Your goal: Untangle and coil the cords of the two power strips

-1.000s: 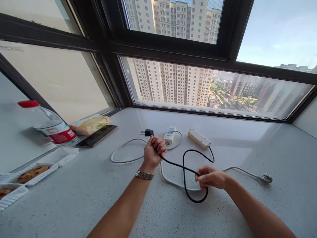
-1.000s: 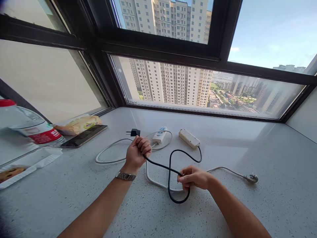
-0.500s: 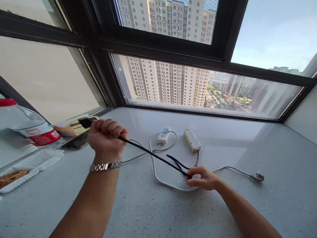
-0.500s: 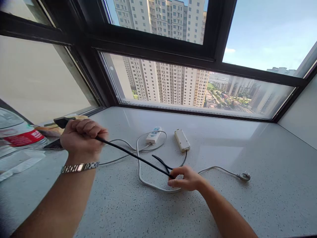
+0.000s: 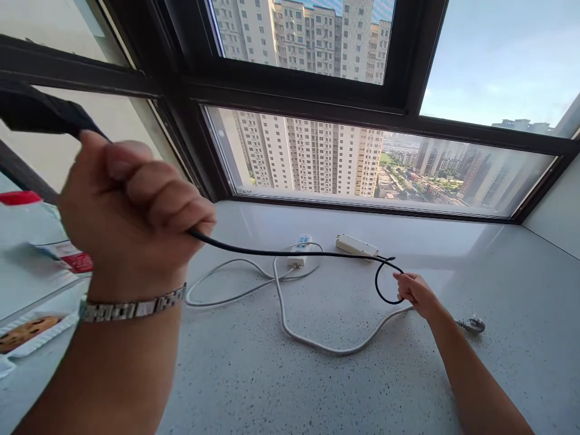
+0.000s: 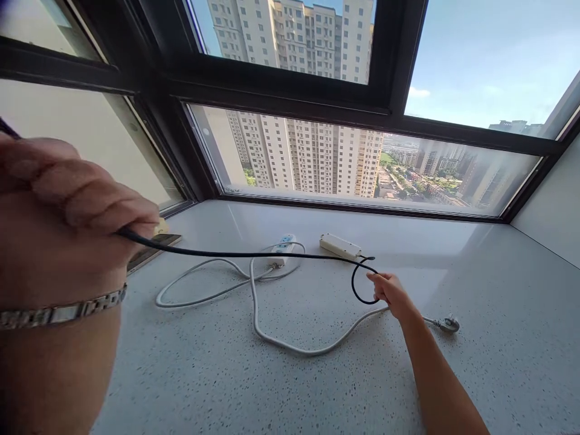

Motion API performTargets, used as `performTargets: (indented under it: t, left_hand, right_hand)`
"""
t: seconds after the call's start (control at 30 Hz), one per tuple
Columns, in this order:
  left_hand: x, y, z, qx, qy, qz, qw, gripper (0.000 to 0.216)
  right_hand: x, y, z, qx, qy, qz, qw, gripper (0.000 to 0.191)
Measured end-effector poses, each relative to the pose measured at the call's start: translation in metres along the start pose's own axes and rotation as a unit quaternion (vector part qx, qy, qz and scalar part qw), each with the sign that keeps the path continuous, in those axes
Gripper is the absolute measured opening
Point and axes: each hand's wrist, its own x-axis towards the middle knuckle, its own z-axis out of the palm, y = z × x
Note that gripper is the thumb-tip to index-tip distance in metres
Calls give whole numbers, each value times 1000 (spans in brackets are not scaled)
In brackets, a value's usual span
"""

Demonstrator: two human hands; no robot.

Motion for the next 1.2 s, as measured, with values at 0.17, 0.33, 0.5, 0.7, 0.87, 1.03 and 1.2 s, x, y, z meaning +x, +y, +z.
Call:
performTargets:
  t: [0.17,0.33,0.5,0.7,0.87,1.03,1.2]
  left_hand:
    - [-26,-95,3,251,-33,-213,944,37]
    - [-49,-192,12,207,-9,-273,940,42]
    - [-50,-218,32,133,-29,-289,947,55]
    - [-29,-166,33,158,-21,-173,972,56]
    - [-50,-164,11,333,-89,-174,922,59]
    - [-71,-190,8,347,-141,-279,884,64]
    - [-61,-182,21,316,-119,-264,904,54]
  right_hand:
    - [-9,-25,-1,223,37,31,974,24]
    - [-30,-20,47,100,156,-208,961,23]
    - [-45,2,76,-295,-47,-328,896,23]
    - [-37,10,79,-357,-134,-300,875,33]
    - [-37,7,88,-352,-109,-193,909,44]
    - [-43,4,97,-529,-104,-106,836,41]
    - [-42,2,95,-559,-106,-106,815,35]
